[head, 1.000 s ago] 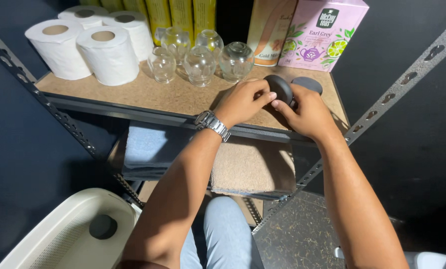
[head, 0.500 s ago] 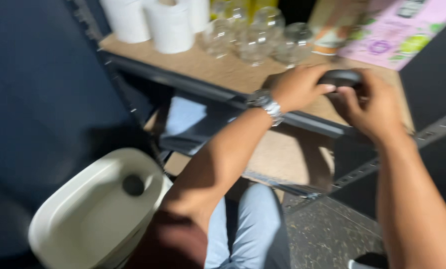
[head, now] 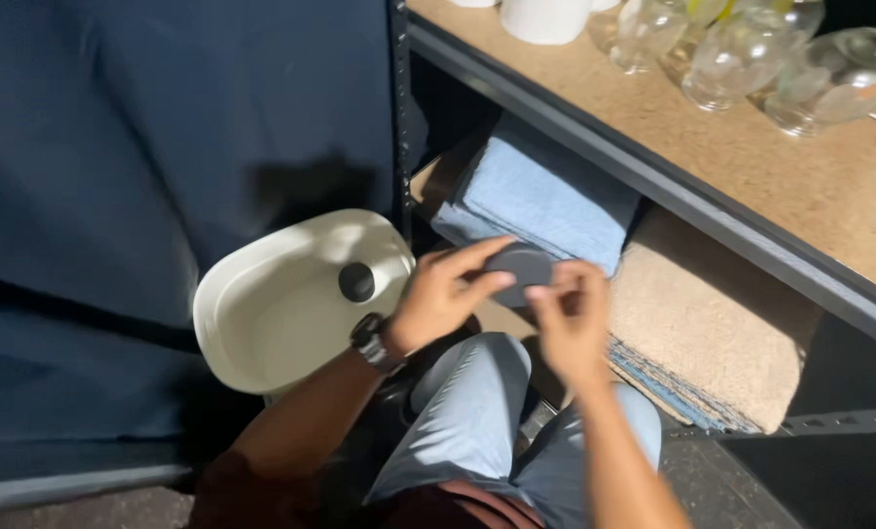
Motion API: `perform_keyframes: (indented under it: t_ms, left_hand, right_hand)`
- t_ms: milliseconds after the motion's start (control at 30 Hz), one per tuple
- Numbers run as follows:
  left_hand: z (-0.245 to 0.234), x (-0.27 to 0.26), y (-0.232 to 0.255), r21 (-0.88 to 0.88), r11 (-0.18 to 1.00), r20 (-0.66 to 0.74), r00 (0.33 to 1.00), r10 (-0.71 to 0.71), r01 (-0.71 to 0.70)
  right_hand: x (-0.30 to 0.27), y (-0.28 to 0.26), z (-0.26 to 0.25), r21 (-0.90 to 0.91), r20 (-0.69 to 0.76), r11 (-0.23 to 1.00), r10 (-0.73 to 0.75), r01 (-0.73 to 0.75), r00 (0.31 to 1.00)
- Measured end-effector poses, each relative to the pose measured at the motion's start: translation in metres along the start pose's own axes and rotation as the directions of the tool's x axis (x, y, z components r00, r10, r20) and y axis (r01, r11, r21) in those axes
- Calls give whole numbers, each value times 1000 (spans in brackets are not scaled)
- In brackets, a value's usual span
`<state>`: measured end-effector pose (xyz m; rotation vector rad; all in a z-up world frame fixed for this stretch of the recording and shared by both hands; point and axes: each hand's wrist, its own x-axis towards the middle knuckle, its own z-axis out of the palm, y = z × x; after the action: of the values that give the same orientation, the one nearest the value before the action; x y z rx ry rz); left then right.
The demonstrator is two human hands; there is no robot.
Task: The person packs various items from a shelf into a white plastic basket. They handle glass jars, toilet paper rolls, and yellow bottles, placing them into the basket one by one.
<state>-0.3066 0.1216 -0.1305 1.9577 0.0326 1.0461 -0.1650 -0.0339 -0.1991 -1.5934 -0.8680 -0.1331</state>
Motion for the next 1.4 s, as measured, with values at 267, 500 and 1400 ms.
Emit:
perform_keyframes:
  t_ms: [267,500,1400]
  left_hand:
    - [-80,-93,-102,88,843,-80,847,-526,531]
    - [-148,-107,-236,-75,697,-224,669,-709,713]
    - [-114,-136,-388,801,324,-87,633,-770,504]
  right_hand:
    - [-78,100,161,464,367,751,320,-470,873]
    - [-58,57,199,-97,650,975,-89,198,755]
    - [-113,114,234,-324,860,758,-13,566,511]
